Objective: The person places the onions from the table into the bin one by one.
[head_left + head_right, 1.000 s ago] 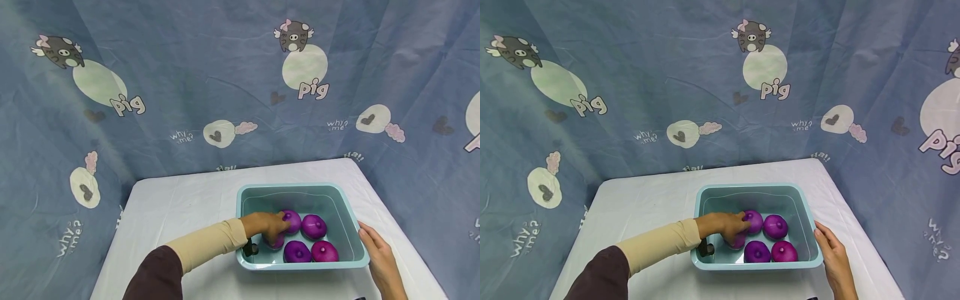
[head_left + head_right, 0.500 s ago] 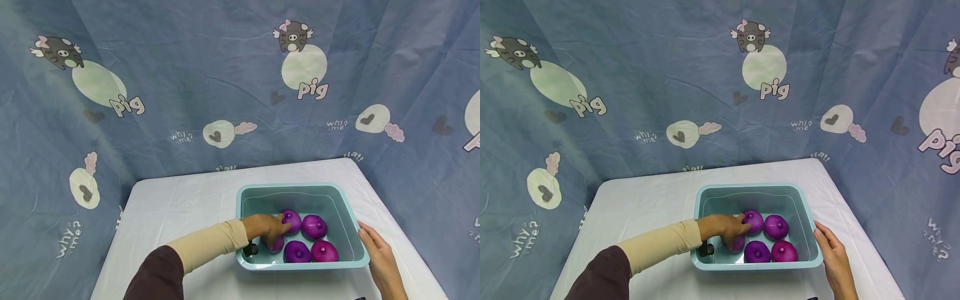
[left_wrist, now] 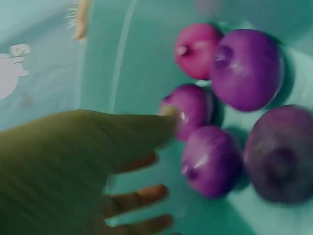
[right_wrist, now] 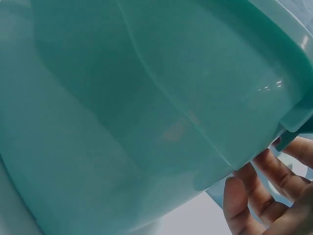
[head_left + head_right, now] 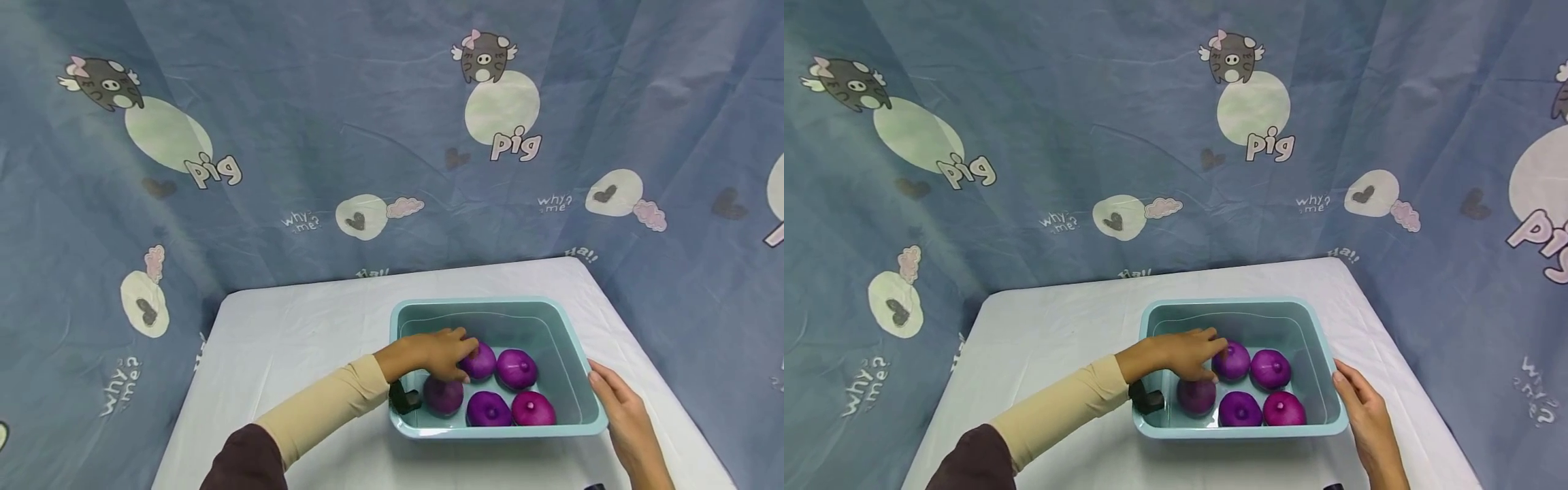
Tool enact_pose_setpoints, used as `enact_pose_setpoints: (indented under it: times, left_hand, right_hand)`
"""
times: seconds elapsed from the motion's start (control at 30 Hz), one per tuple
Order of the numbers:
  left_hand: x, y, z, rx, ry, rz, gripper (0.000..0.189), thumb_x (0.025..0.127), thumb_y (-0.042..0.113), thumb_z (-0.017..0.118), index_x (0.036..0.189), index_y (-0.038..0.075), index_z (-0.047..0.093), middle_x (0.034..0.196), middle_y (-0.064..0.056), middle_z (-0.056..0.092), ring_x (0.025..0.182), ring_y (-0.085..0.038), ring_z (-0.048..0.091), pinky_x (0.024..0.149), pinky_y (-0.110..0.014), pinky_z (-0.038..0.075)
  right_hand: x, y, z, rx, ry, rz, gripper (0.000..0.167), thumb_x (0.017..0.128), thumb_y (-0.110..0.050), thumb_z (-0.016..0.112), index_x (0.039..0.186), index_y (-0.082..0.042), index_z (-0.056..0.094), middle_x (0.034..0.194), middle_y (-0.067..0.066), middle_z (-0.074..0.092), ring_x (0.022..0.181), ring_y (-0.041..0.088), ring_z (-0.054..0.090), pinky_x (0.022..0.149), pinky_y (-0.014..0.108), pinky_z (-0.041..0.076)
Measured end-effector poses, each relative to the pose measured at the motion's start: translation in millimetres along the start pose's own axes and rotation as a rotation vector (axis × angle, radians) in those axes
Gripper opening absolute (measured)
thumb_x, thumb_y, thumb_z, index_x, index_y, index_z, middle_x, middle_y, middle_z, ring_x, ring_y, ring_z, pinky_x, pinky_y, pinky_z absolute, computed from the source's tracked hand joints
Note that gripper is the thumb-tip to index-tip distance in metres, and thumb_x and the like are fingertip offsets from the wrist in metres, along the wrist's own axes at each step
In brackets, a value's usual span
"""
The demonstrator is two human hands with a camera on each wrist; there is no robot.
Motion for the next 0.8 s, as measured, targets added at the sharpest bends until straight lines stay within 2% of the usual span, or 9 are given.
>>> enact_pose_setpoints:
  times: [0.1, 0.2, 0.3, 0.43, 0.53, 0.6, 0.7, 0.8]
  left_hand:
    - [-13.5, -6.8, -13.2, -0.033, 0.101, 0.036, 0.038, 0.096, 0.041, 0.066, 0.126, 0.020, 0.057, 0.122, -0.001, 0.054, 0.110, -0.015, 0.053, 0.095, -0.030, 0.048]
    - [-30.2, -15.7, -20.0, -0.061, 0.197, 0.050, 0.035, 0.098, 0.040, 0.063, 0.126, 0.021, 0.058, 0.122, 0.000, 0.056, 0.113, -0.016, 0.054, 0.097, -0.032, 0.048]
    - [-49.1, -26.0, -18.6, -0.091, 0.290, 0.059, 0.034, 0.099, 0.039, 0.062, 0.128, 0.021, 0.058, 0.125, 0.000, 0.057, 0.116, -0.017, 0.055, 0.098, -0.034, 0.048]
    - [-73.6, -39.6, -8.4, -0.120, 0.439, 0.057, 0.035, 0.099, 0.036, 0.063, 0.129, 0.020, 0.059, 0.131, -0.002, 0.056, 0.120, -0.019, 0.056, 0.100, -0.039, 0.048]
    - [-92.1, -51.0, 2.4, -0.149, 0.532, 0.008, 0.037, 0.098, 0.037, 0.064, 0.131, 0.020, 0.059, 0.139, -0.005, 0.053, 0.129, -0.024, 0.053, 0.106, -0.047, 0.046]
    - [-103.7, -59.4, 10.6, -0.182, 0.572, -0.051, 0.040, 0.098, 0.038, 0.063, 0.133, 0.020, 0.057, 0.146, -0.006, 0.049, 0.137, -0.027, 0.048, 0.110, -0.051, 0.042]
    - [-119.5, -71.3, 23.5, -0.225, 0.609, -0.137, 0.046, 0.099, 0.040, 0.061, 0.139, 0.020, 0.054, 0.150, -0.006, 0.046, 0.143, -0.030, 0.041, 0.113, -0.054, 0.039]
    - [-135.2, -82.0, 35.7, -0.247, 0.638, -0.206, 0.049, 0.098, 0.039, 0.062, 0.142, 0.019, 0.052, 0.150, -0.008, 0.046, 0.145, -0.033, 0.038, 0.112, -0.057, 0.038]
  right_hand:
    - [0.4, -2.3, -2.9, -0.129, 0.012, -0.003, 0.057, 0.104, -0.036, 0.052, 0.146, 0.001, 0.046, 0.110, -0.036, 0.057, 0.102, -0.016, 0.054, 0.077, 0.010, 0.048]
    - [-0.8, -4.1, -6.9, -0.198, 0.013, 0.003, 0.059, 0.104, -0.038, 0.051, 0.146, 0.002, 0.045, 0.109, -0.037, 0.055, 0.100, -0.016, 0.054, 0.077, 0.010, 0.048]
    - [-3.1, -4.1, -11.0, -0.240, 0.012, 0.011, 0.059, 0.104, -0.039, 0.051, 0.146, 0.002, 0.045, 0.108, -0.038, 0.054, 0.099, -0.016, 0.054, 0.076, 0.010, 0.048]
    - [-5.6, -4.3, -15.1, -0.284, 0.017, 0.002, 0.059, 0.104, -0.039, 0.051, 0.145, 0.002, 0.046, 0.107, -0.039, 0.053, 0.099, -0.017, 0.052, 0.077, 0.007, 0.045]
    - [-5.4, -6.1, -15.4, -0.317, 0.016, -0.034, 0.057, 0.104, -0.038, 0.051, 0.145, 0.002, 0.047, 0.106, -0.038, 0.053, 0.099, -0.017, 0.052, 0.077, 0.007, 0.044]
    - [-4.7, -8.0, -14.9, -0.333, 0.018, -0.076, 0.054, 0.105, -0.035, 0.051, 0.144, 0.002, 0.047, 0.104, -0.034, 0.056, 0.097, -0.015, 0.054, 0.076, 0.008, 0.045]
    - [-4.0, -10.3, -14.9, -0.355, 0.025, -0.127, 0.051, 0.105, -0.031, 0.050, 0.145, 0.001, 0.047, 0.100, -0.027, 0.059, 0.094, -0.012, 0.056, 0.075, 0.010, 0.046]
    - [-3.9, -10.6, -16.0, -0.373, 0.032, -0.136, 0.050, 0.105, -0.031, 0.050, 0.145, 0.000, 0.047, 0.098, -0.025, 0.059, 0.092, -0.011, 0.056, 0.073, 0.010, 0.046]
Point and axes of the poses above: each hand's wrist, its own x-axis towards the middle knuckle, its own z-axis out of the palm, y = z × x, the point moved 2 cm from there along x, towards the middle knuckle
